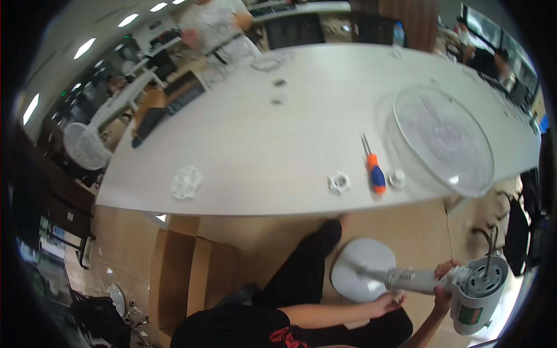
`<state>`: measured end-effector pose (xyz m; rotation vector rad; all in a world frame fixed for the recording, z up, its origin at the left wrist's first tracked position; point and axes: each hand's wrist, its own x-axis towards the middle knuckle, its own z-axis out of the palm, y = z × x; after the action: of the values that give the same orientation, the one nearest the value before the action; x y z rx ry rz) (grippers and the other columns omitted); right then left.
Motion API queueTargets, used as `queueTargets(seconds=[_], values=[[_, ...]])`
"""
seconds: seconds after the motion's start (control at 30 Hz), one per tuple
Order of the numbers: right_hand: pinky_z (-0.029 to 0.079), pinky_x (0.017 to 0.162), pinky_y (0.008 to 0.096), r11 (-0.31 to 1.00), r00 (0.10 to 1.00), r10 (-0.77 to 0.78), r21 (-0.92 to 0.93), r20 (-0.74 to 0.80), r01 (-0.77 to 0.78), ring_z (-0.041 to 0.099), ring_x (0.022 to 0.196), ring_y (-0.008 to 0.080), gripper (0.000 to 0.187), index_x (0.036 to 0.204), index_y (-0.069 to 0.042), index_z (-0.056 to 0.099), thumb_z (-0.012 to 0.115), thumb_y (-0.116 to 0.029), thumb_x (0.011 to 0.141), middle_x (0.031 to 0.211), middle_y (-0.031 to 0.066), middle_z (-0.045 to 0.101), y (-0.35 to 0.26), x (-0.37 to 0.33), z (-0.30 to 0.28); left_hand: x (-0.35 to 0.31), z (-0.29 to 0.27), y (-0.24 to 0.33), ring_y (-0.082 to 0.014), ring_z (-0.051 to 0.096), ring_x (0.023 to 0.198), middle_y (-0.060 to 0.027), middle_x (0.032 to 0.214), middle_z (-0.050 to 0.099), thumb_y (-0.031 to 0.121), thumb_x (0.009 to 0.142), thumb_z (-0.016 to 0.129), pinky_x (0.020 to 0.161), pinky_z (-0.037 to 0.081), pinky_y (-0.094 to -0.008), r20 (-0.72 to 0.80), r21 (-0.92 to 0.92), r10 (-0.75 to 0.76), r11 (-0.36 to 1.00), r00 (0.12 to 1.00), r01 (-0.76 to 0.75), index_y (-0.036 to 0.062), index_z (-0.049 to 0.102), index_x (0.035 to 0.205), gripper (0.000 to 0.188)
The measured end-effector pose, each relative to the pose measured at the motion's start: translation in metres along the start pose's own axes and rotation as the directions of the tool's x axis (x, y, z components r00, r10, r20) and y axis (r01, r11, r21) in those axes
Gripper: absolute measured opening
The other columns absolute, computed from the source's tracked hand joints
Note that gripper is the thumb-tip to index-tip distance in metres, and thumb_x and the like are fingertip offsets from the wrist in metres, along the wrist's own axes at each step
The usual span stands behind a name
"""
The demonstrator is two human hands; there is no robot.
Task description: The recorder is assembling a pedestal fan by attaching the main pole to the base and then installing the motor housing unit.
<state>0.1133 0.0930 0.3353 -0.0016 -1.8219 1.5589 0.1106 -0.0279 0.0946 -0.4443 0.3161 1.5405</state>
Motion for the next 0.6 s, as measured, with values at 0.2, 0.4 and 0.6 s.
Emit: queueTargets(seconds=[0.2,0.4,0.6], values=[[0.045,0.075,0.0327,0.99,0.992,0.112,-0.087,0.055,-0.107,0.056,0.079,0.0194,0.079,0.129,0.005,0.05,0.088,-0.019,0.063,0.083,0.0081,0.06,-0.011,0.025,0.026,-0.007,-0.003,0.022,-0.0168,0.065,0.097,-0.0073,0.101,0.065,0.008,0.094,0.065,0.092,0.057,-0.0293,0.111,0.197,0.059,0.977,0.992,-0.08,-0.0011,0.062,0.109,0.018],[0.047,0.085,0.0338,0.983,0.982,0.185,-0.023,0.047,-0.184,0.058,0.086,0.0186,0.078,0.128,0.006,0.05,0.089,-0.019,0.065,0.09,0.0082,0.061,-0.02,0.02,0.028,-0.025,0.0,0.022,-0.0141,0.068,0.088,-0.0047,0.095,0.068,0.017,0.091,0.072,0.085,0.059,-0.0243,-0.014,0.288,0.142,0.948,0.99,-0.132,0.0026,0.066,0.101,0.018],[0.047,0.092,0.0403,0.992,0.992,0.122,-0.042,-0.024,-0.123,0.06,0.088,0.0212,0.066,0.119,0.001,0.056,0.087,-0.018,0.064,0.09,0.0082,0.062,-0.021,0.012,0.025,-0.033,0.013,0.006,-0.0141,0.069,0.076,-0.0057,0.093,0.067,0.017,0.085,0.079,0.073,0.06,-0.0269,-0.22,0.468,0.436,0.832,0.873,-0.297,0.0003,0.062,0.101,0.028]])
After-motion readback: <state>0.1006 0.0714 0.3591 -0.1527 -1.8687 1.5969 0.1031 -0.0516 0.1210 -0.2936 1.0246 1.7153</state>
